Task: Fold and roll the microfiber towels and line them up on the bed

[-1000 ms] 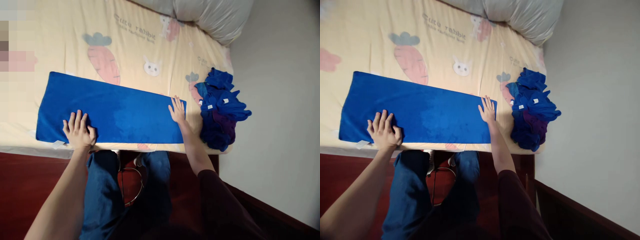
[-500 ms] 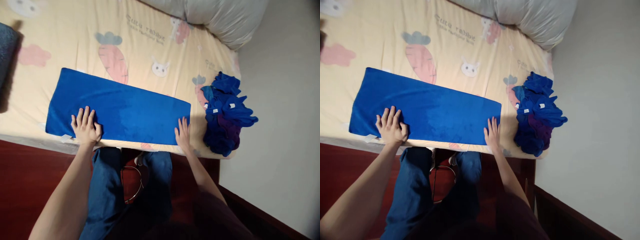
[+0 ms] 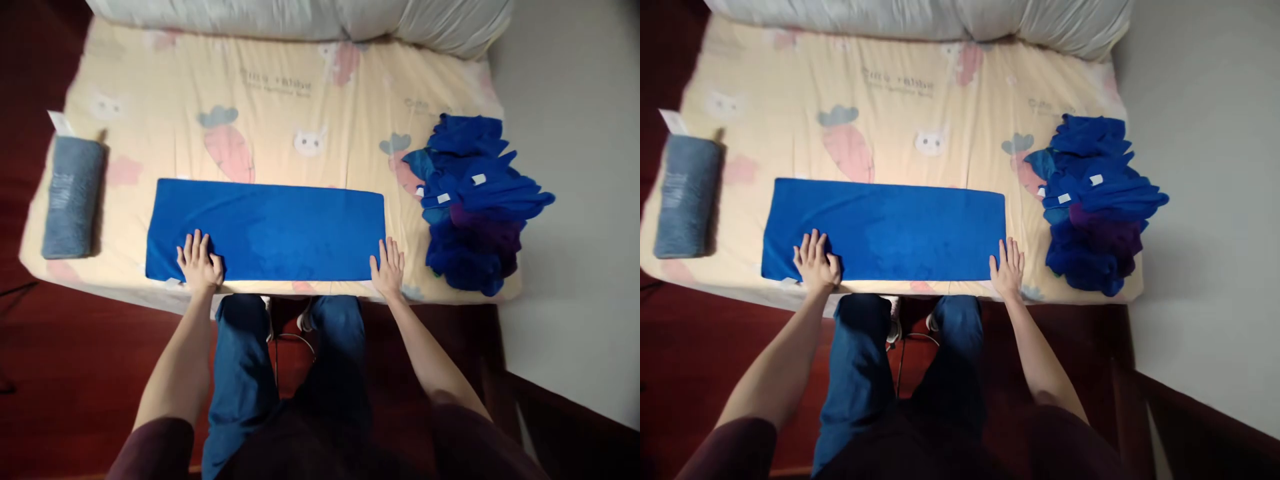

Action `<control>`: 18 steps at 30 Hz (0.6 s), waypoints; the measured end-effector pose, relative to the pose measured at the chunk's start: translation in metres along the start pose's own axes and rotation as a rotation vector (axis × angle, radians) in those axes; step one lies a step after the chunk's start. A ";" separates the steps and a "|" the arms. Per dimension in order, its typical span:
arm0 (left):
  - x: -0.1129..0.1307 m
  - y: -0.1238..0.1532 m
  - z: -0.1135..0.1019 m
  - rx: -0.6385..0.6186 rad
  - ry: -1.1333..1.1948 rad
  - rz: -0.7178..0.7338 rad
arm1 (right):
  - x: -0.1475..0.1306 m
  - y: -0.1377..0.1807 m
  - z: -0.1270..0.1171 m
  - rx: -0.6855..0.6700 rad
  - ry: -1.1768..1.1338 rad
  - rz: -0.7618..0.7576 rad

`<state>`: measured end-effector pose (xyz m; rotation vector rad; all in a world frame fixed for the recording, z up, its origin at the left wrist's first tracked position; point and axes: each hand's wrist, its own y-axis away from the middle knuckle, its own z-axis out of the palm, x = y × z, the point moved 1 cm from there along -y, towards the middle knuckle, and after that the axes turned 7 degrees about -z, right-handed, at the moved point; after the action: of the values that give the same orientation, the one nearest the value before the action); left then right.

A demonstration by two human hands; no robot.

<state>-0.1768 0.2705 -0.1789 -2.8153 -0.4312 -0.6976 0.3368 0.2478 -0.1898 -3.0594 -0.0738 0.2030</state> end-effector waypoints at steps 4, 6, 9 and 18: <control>0.004 0.001 -0.005 0.035 -0.062 0.010 | -0.001 0.000 0.002 0.016 -0.016 0.003; 0.006 0.002 -0.007 0.054 -0.076 0.023 | -0.001 -0.001 0.003 0.031 -0.024 -0.001; 0.007 0.002 -0.008 0.067 -0.081 0.028 | -0.002 -0.001 0.003 0.054 -0.031 -0.011; 0.023 0.029 -0.027 -0.052 0.185 -0.151 | -0.009 -0.001 -0.005 0.060 -0.063 0.013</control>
<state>-0.1591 0.2409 -0.1479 -2.7539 -0.6044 -1.0039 0.3287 0.2482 -0.1835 -2.9948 -0.0504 0.2966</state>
